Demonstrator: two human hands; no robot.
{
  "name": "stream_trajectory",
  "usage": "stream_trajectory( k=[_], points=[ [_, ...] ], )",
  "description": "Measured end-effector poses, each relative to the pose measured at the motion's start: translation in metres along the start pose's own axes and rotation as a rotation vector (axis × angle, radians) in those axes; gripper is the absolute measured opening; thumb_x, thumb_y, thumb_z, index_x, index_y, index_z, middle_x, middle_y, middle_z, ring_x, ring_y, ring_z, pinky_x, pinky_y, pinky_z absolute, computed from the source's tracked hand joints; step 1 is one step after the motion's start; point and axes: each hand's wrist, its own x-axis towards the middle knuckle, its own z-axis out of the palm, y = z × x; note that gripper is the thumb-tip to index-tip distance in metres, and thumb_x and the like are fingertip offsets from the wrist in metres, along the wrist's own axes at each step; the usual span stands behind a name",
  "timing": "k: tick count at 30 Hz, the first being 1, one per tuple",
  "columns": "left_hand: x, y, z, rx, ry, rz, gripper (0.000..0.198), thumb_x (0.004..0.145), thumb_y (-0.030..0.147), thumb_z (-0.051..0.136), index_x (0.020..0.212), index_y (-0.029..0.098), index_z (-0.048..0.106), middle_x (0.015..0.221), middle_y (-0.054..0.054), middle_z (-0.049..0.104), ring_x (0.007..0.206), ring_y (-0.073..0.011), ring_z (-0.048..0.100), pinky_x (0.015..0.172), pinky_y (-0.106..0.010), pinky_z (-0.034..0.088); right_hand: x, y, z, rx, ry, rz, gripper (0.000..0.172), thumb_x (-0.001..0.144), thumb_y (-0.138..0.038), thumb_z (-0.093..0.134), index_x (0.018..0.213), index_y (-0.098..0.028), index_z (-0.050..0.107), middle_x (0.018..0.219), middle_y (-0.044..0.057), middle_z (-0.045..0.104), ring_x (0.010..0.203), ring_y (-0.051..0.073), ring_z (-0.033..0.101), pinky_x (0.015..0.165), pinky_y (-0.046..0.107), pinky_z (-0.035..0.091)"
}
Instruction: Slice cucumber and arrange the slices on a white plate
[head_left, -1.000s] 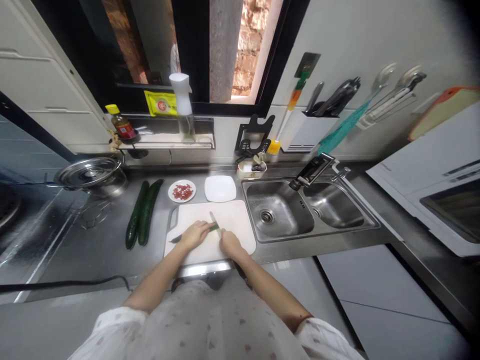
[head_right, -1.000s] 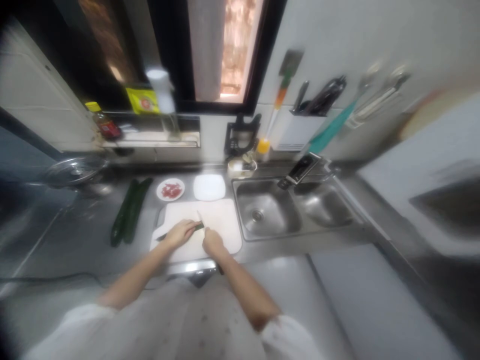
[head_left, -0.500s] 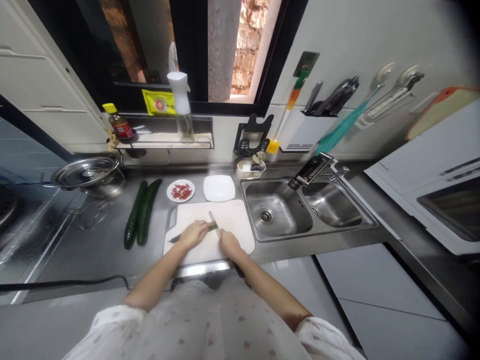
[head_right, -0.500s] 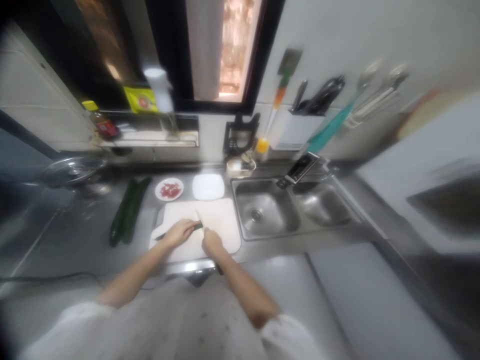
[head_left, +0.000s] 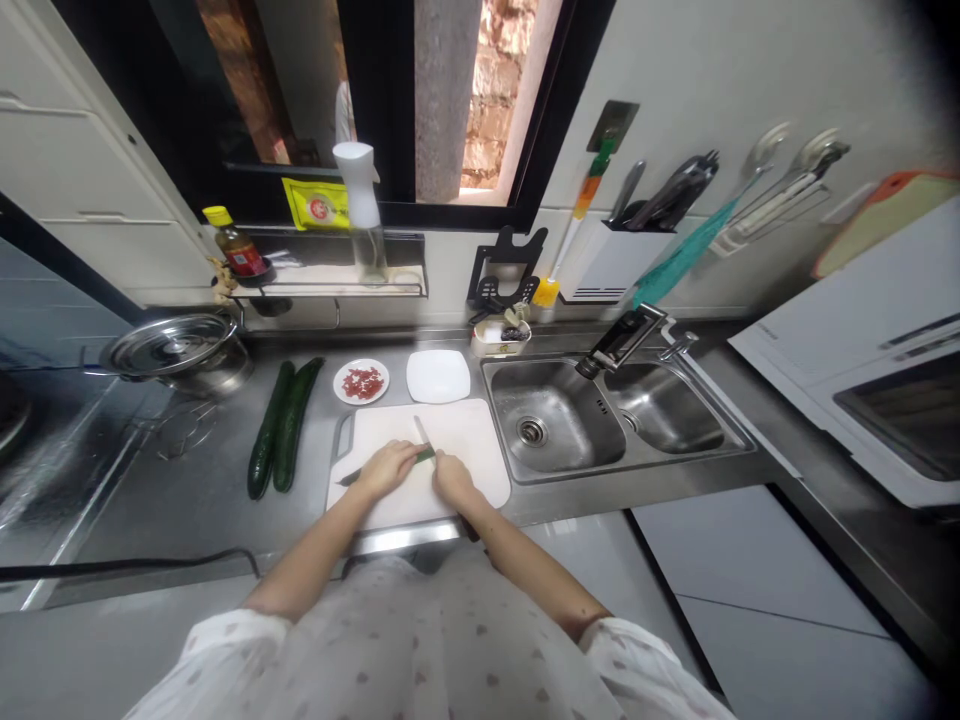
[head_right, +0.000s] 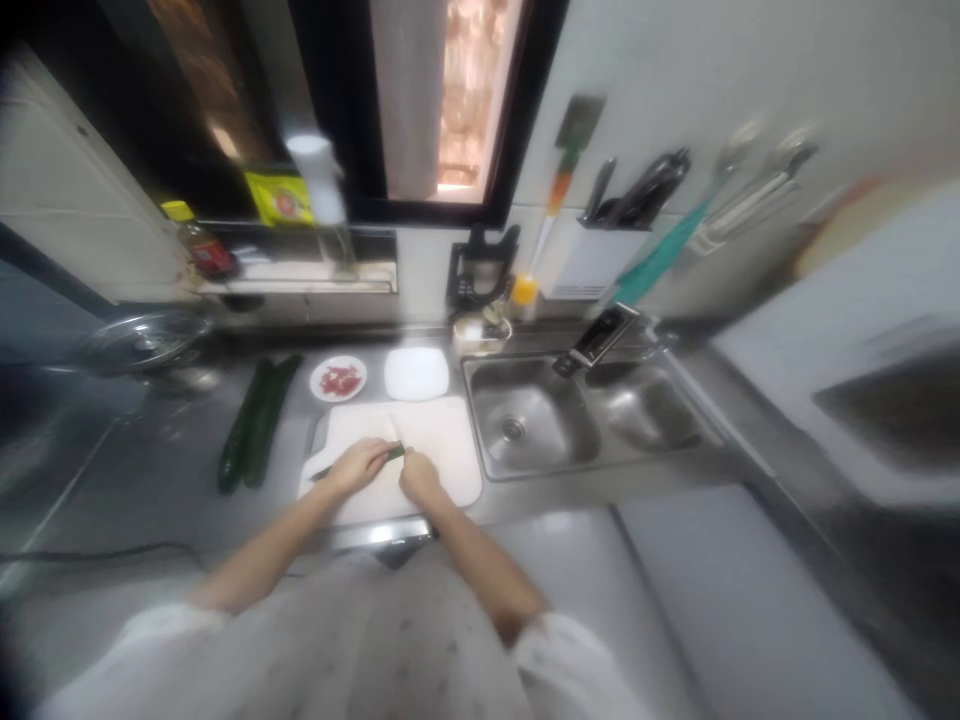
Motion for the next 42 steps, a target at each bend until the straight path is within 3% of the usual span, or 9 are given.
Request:
stream_trajectory(
  k=[8,20,42],
  points=[
    [0.0,-0.001,0.0,-0.009,-0.006,-0.009,0.038,0.095,0.022,0.041,0.129,0.024,0.058,0.106,-0.007,0.066,0.099,-0.0195,0.057,0.091,-0.035,0.044,-0.018,0.008,0.005,-0.019,-0.039,0.03,0.036,0.091,-0.006,0.036,0.122,-0.008,0.055,0.106,0.018,0.068,0.104,0.023,0.064,0.085,0.03,0.047],
    [-0.001,0.0,0.0,-0.01,0.015,-0.015,0.036,0.094,0.021,0.044,0.127,0.025,0.059,0.114,-0.006,0.066,0.104,-0.0191,0.057,0.093,-0.034,0.044,-0.006,0.001,0.004,-0.017,-0.023,0.04,0.039,0.09,-0.004,0.035,0.125,-0.007,0.053,0.108,0.018,0.067,0.107,0.022,0.063,0.086,0.029,0.045],
    [-0.002,0.002,-0.004,-0.01,-0.016,-0.038,0.037,0.095,0.024,0.041,0.128,0.025,0.059,0.109,-0.006,0.066,0.103,-0.0206,0.057,0.095,-0.036,0.044,-0.001,-0.003,0.009,0.015,0.02,0.055,0.039,0.092,-0.008,0.036,0.128,-0.009,0.052,0.11,0.018,0.067,0.108,0.022,0.062,0.089,0.029,0.044]
  ],
)
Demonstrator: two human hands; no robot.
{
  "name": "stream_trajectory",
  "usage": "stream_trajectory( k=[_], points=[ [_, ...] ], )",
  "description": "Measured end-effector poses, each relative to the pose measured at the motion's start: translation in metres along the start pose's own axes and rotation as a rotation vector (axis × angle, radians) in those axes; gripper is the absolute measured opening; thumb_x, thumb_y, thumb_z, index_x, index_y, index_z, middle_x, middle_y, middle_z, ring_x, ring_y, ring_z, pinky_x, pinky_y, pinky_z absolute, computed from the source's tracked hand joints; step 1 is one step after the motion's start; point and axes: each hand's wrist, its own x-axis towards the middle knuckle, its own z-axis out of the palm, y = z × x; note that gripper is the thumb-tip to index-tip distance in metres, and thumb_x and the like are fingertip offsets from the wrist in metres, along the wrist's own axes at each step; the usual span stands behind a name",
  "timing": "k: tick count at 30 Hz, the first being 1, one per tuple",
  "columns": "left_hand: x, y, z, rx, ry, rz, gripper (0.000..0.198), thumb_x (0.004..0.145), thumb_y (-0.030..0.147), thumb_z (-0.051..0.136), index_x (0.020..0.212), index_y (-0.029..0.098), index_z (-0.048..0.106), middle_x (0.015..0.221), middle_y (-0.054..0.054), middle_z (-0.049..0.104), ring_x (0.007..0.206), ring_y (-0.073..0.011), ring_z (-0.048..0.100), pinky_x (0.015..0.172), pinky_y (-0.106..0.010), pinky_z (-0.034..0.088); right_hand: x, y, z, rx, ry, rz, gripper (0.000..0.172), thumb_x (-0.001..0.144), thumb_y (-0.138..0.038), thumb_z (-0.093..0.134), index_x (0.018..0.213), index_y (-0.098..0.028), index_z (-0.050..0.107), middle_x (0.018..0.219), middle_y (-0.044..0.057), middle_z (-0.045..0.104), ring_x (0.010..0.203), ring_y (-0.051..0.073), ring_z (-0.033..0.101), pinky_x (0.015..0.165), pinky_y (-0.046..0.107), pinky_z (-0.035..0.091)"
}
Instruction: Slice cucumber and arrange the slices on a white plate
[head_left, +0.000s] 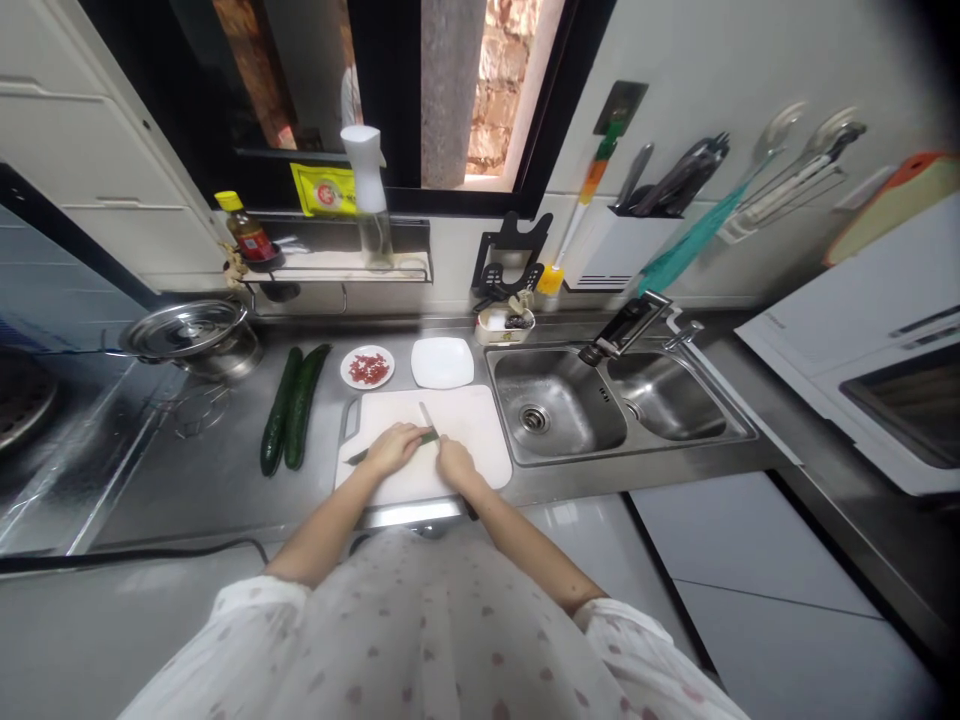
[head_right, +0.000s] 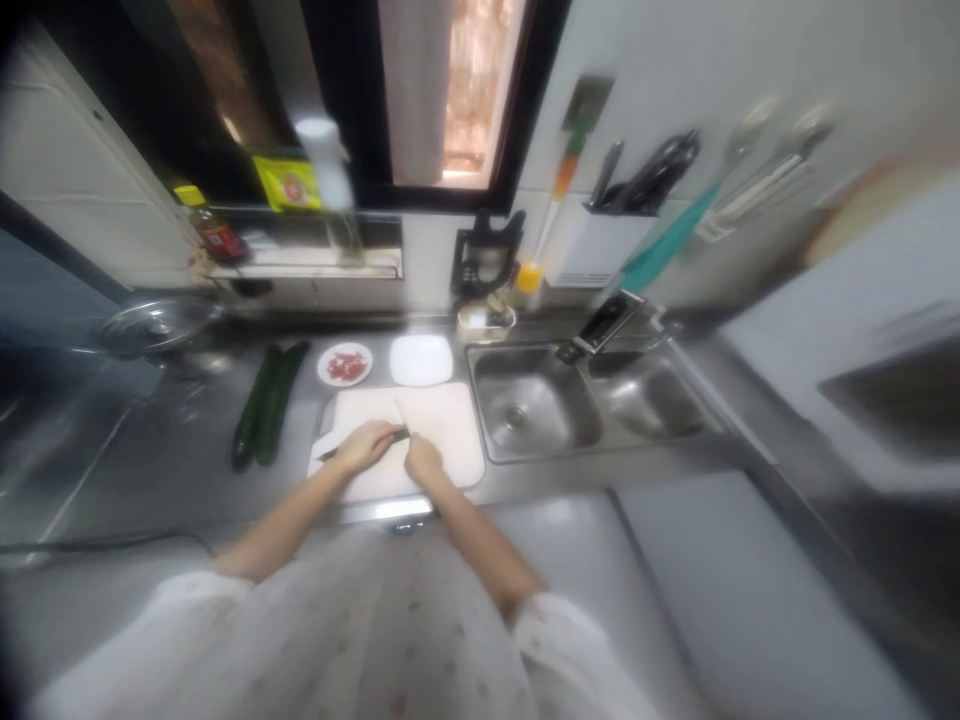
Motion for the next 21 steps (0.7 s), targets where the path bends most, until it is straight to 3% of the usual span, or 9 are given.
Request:
stream_trajectory(
  k=[11,21],
  points=[
    [-0.001,0.003,0.0,-0.001,0.017,-0.01,0.038,0.095,0.025,0.04,0.128,0.025,0.059,0.106,-0.006,0.066,0.1,-0.0205,0.057,0.093,-0.035,0.044,-0.031,0.017,0.016,-0.035,-0.036,0.036,0.036,0.09,-0.007,0.038,0.122,-0.01,0.054,0.106,0.018,0.067,0.107,0.023,0.063,0.085,0.03,0.046],
    [0.0,0.0,0.003,-0.016,0.016,0.002,0.038,0.095,0.024,0.042,0.129,0.025,0.058,0.108,-0.006,0.067,0.101,-0.0203,0.057,0.092,-0.035,0.044,-0.004,0.005,0.005,-0.008,-0.012,-0.006,0.036,0.092,-0.008,0.038,0.125,-0.01,0.052,0.109,0.018,0.067,0.108,0.022,0.063,0.088,0.029,0.045]
  ],
)
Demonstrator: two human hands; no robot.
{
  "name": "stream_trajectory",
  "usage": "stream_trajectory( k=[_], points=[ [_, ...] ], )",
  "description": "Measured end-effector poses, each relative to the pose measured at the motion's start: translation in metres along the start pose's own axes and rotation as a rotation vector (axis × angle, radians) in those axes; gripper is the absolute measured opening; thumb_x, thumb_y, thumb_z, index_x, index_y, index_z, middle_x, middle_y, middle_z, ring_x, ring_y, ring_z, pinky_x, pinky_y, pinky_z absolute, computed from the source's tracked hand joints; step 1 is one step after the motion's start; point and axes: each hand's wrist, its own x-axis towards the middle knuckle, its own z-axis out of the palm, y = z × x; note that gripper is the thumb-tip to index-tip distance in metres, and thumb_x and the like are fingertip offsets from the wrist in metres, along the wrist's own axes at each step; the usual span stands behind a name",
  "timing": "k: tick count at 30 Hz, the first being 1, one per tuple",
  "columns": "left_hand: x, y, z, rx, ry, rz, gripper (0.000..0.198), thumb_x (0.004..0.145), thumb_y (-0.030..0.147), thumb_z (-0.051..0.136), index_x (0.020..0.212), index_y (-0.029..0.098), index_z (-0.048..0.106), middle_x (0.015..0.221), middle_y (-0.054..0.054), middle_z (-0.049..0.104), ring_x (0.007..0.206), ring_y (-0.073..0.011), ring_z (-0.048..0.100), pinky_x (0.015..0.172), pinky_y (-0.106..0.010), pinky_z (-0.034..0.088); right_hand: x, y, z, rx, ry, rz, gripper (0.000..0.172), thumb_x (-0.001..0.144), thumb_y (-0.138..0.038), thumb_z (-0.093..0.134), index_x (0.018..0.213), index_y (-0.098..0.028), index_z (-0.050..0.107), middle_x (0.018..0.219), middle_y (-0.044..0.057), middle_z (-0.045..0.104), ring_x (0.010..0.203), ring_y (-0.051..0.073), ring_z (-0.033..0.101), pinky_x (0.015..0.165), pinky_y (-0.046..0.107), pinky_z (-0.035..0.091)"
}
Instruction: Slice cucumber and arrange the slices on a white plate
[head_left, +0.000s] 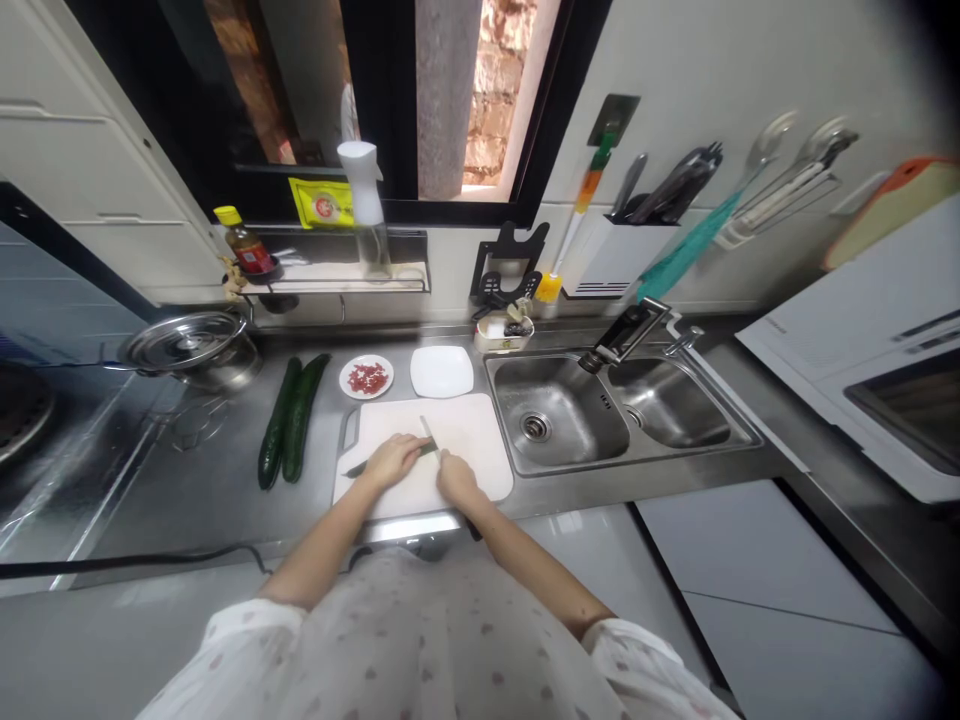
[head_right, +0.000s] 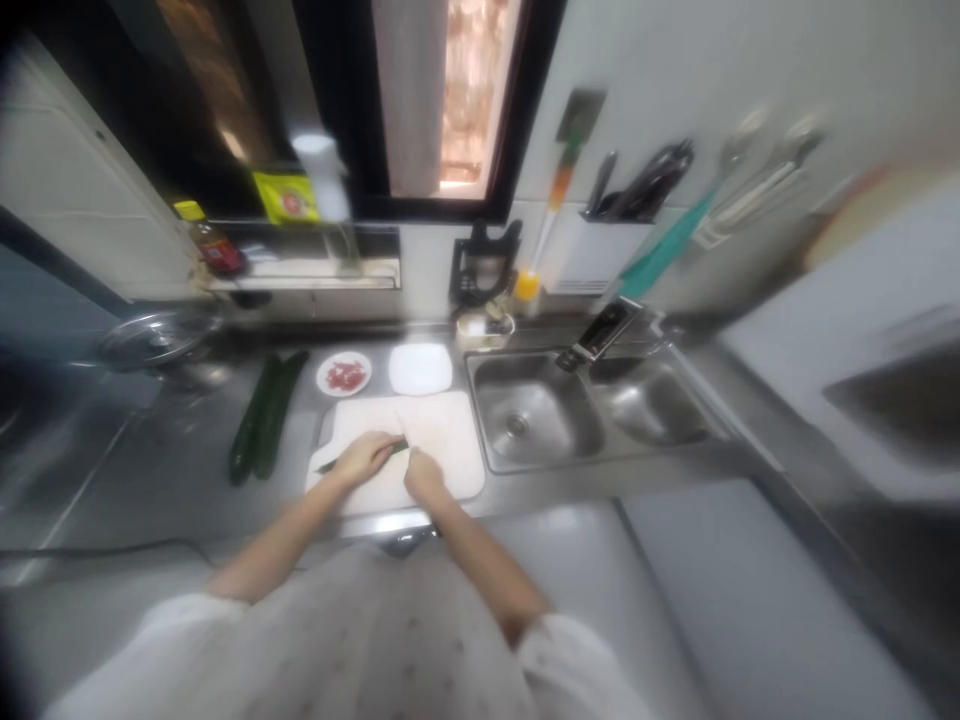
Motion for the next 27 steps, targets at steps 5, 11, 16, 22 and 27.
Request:
stream_trajectory(
  k=[5,11,16,22,27],
  points=[
    [0.0,-0.002,0.002,0.007,0.006,0.004,0.038,0.094,0.023,0.042,0.128,0.025,0.059,0.109,-0.006,0.067,0.102,-0.0202,0.057,0.093,-0.035,0.044,0.011,-0.008,-0.008,0.014,-0.001,0.009,0.038,0.092,-0.013,0.041,0.129,-0.01,0.05,0.112,0.018,0.067,0.109,0.022,0.062,0.089,0.029,0.045],
    [0.0,-0.002,0.002,-0.002,0.005,0.005,0.038,0.094,0.024,0.043,0.129,0.025,0.059,0.108,-0.006,0.067,0.101,-0.0202,0.057,0.093,-0.035,0.045,0.019,-0.013,-0.012,0.019,-0.001,0.014,0.038,0.093,-0.013,0.04,0.129,-0.011,0.05,0.112,0.017,0.067,0.111,0.022,0.061,0.09,0.029,0.045],
    [0.0,-0.001,0.0,-0.02,-0.004,-0.006,0.038,0.095,0.025,0.042,0.129,0.025,0.058,0.109,-0.007,0.067,0.102,-0.0204,0.057,0.093,-0.035,0.045,0.02,-0.013,-0.012,0.019,0.017,0.003,0.036,0.093,-0.012,0.039,0.127,-0.011,0.051,0.113,0.017,0.066,0.11,0.021,0.062,0.09,0.028,0.045],
    [0.0,0.001,-0.002,-0.017,-0.02,-0.026,0.039,0.095,0.026,0.042,0.13,0.026,0.058,0.109,-0.007,0.067,0.102,-0.0209,0.057,0.093,-0.036,0.044,0.009,-0.009,-0.013,0.012,-0.019,0.018,0.038,0.092,-0.012,0.04,0.129,-0.01,0.05,0.11,0.017,0.067,0.107,0.022,0.063,0.088,0.03,0.045],
    [0.0,0.001,-0.002,0.006,-0.031,-0.028,0.039,0.095,0.025,0.042,0.131,0.025,0.057,0.105,-0.007,0.066,0.1,-0.021,0.057,0.093,-0.036,0.044,-0.01,0.003,-0.006,-0.014,-0.048,0.019,0.036,0.09,-0.008,0.039,0.123,-0.01,0.053,0.107,0.017,0.068,0.105,0.022,0.063,0.086,0.029,0.046]
  ],
)
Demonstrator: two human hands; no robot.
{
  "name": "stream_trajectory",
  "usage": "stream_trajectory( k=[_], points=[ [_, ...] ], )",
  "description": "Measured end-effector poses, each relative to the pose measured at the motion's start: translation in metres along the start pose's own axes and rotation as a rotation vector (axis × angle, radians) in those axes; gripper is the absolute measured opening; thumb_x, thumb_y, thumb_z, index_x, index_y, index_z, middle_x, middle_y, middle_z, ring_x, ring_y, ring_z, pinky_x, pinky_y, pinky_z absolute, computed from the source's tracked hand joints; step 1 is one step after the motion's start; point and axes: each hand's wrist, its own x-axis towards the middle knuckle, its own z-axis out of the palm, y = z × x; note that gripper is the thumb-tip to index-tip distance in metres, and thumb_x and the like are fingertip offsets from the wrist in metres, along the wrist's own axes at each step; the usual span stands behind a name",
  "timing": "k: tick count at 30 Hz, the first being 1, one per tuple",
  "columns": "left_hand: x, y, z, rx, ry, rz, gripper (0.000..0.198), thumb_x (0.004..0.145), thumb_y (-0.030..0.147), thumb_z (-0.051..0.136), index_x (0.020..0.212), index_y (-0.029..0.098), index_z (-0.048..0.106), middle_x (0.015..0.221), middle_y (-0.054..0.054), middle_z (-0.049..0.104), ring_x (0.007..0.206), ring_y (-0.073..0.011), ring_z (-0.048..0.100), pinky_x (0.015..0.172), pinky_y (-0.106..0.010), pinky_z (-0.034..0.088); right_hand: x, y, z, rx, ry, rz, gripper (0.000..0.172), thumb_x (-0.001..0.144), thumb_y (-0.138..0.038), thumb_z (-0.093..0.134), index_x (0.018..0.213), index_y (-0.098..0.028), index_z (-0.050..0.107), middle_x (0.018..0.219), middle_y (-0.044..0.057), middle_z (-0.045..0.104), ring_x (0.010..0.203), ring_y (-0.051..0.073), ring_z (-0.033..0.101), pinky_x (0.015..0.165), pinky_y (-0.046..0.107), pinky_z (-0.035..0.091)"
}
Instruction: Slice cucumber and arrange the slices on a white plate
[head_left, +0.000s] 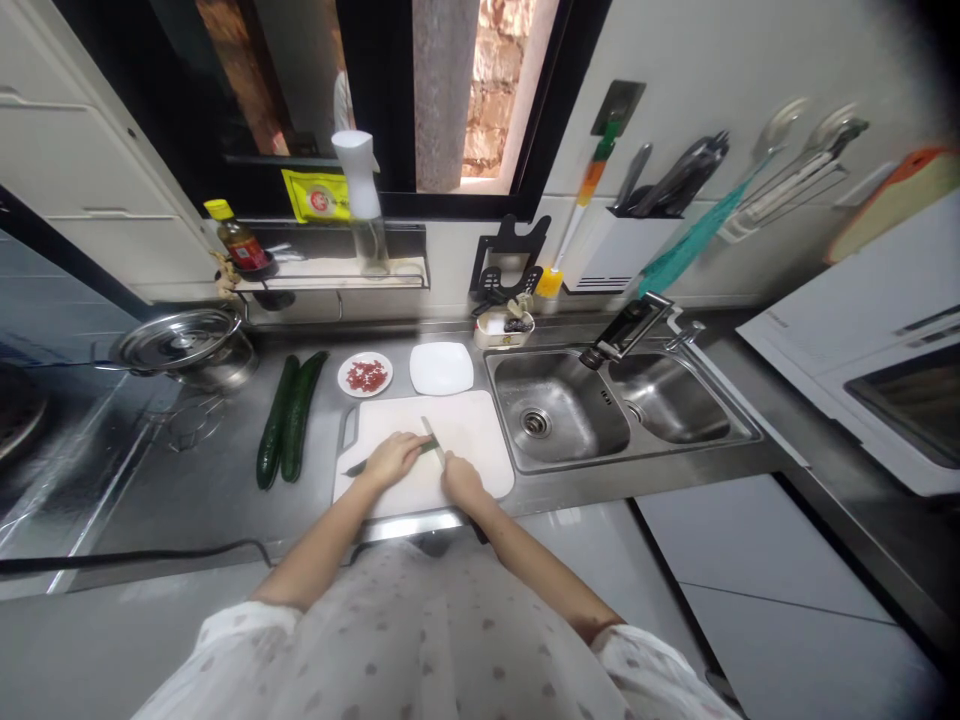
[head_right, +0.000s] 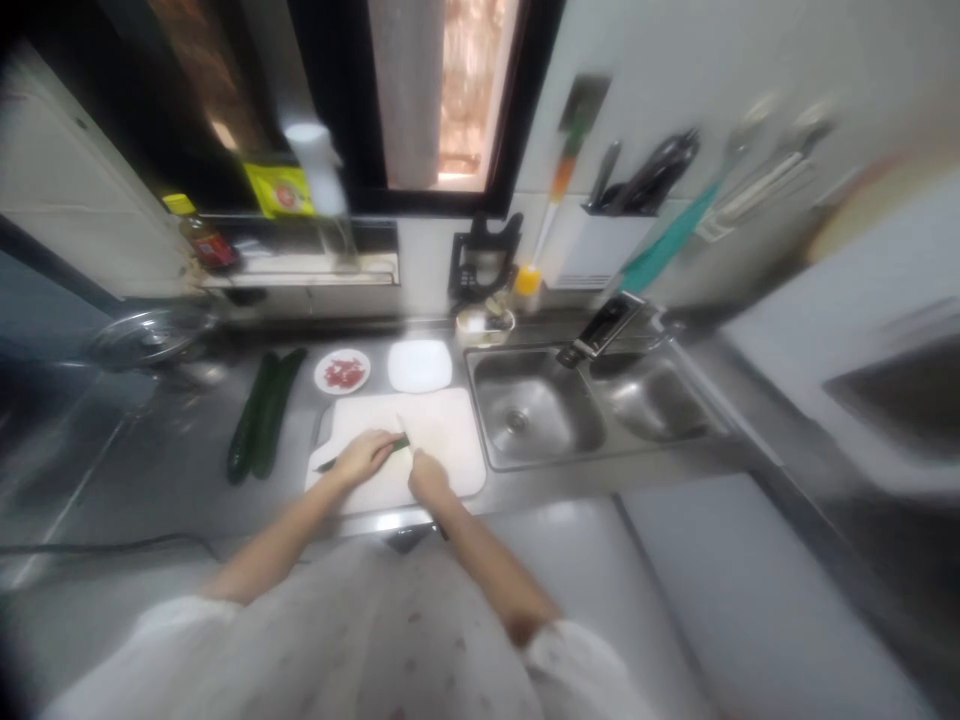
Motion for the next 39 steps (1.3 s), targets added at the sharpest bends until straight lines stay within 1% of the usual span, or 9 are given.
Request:
stream_trajectory(
  k=[7,18,23,26,28,30,32,34,39],
  points=[
    [-0.001,0.004,-0.001,0.056,-0.004,-0.008,0.04,0.096,0.026,0.039,0.132,0.027,0.056,0.105,-0.007,0.065,0.1,-0.0207,0.056,0.092,-0.035,0.044,-0.016,0.017,0.009,-0.025,-0.01,-0.009,0.034,0.088,-0.007,0.04,0.12,-0.009,0.054,0.103,0.018,0.067,0.101,0.023,0.064,0.081,0.029,0.045],
    [-0.002,0.01,-0.007,0.026,0.001,-0.078,0.039,0.095,0.028,0.042,0.13,0.03,0.058,0.106,-0.006,0.066,0.102,-0.0203,0.058,0.092,-0.033,0.046,-0.024,0.024,0.0,-0.021,-0.027,-0.01,0.029,0.09,-0.011,0.04,0.116,-0.011,0.055,0.102,0.015,0.068,0.095,0.021,0.064,0.074,0.026,0.043],
    [-0.003,0.012,-0.005,0.029,0.044,-0.117,0.038,0.095,0.031,0.043,0.13,0.029,0.058,0.122,-0.005,0.064,0.113,-0.0207,0.057,0.099,-0.035,0.045,-0.023,0.028,-0.01,-0.059,0.028,0.012,0.03,0.093,-0.015,0.038,0.117,-0.015,0.054,0.102,0.012,0.066,0.094,0.021,0.063,0.075,0.027,0.042],
    [-0.004,0.015,-0.005,0.018,0.061,-0.147,0.039,0.095,0.032,0.042,0.132,0.026,0.056,0.125,-0.005,0.064,0.114,-0.0216,0.057,0.099,-0.035,0.044,-0.022,0.028,-0.019,-0.144,0.068,0.025,0.032,0.095,-0.017,0.035,0.121,-0.019,0.053,0.11,0.011,0.061,0.091,0.02,0.063,0.074,0.029,0.042],
    [-0.005,0.016,-0.007,0.021,0.062,-0.16,0.038,0.095,0.033,0.043,0.13,0.025,0.056,0.123,-0.006,0.064,0.111,-0.0224,0.059,0.097,-0.036,0.045,-0.023,0.029,-0.025,-0.205,0.119,0.007,0.036,0.096,-0.017,0.033,0.125,-0.024,0.052,0.117,0.011,0.056,0.09,0.019,0.062,0.076,0.029,0.041],
    [-0.005,0.017,-0.008,0.036,0.063,-0.176,0.034,0.095,0.034,0.042,0.122,0.024,0.06,0.117,-0.007,0.067,0.107,-0.0232,0.06,0.092,-0.035,0.046,-0.024,0.03,-0.029,-0.257,0.19,-0.025,0.04,0.096,-0.016,0.033,0.13,-0.027,0.049,0.121,0.012,0.052,0.095,0.019,0.059,0.081,0.031,0.039],
    [-0.006,0.016,-0.01,0.052,0.072,-0.203,0.031,0.096,0.034,0.041,0.112,0.022,0.064,0.11,-0.008,0.068,0.103,-0.0236,0.061,0.089,-0.035,0.047,-0.024,0.033,-0.029,-0.296,0.243,-0.053,0.042,0.095,-0.016,0.036,0.134,-0.028,0.047,0.124,0.013,0.05,0.101,0.021,0.056,0.085,0.032,0.037],
    [-0.007,0.014,-0.011,0.061,0.084,-0.224,0.03,0.096,0.034,0.04,0.107,0.021,0.065,0.108,-0.009,0.069,0.101,-0.0238,0.062,0.087,-0.035,0.047,-0.024,0.035,-0.029,-0.315,0.269,-0.075,0.044,0.095,-0.017,0.037,0.136,-0.028,0.046,0.127,0.013,0.048,0.101,0.022,0.053,0.086,0.034,0.035],
    [-0.012,0.003,-0.011,0.029,0.128,-0.252,0.032,0.096,0.032,0.039,0.112,0.02,0.064,0.113,-0.009,0.068,0.105,-0.0243,0.061,0.092,-0.036,0.046,-0.022,0.039,-0.026,-0.33,0.314,-0.111,0.043,0.095,-0.018,0.039,0.136,-0.028,0.048,0.13,0.013,0.047,0.099,0.022,0.05,0.085,0.034,0.033]
  ],
)
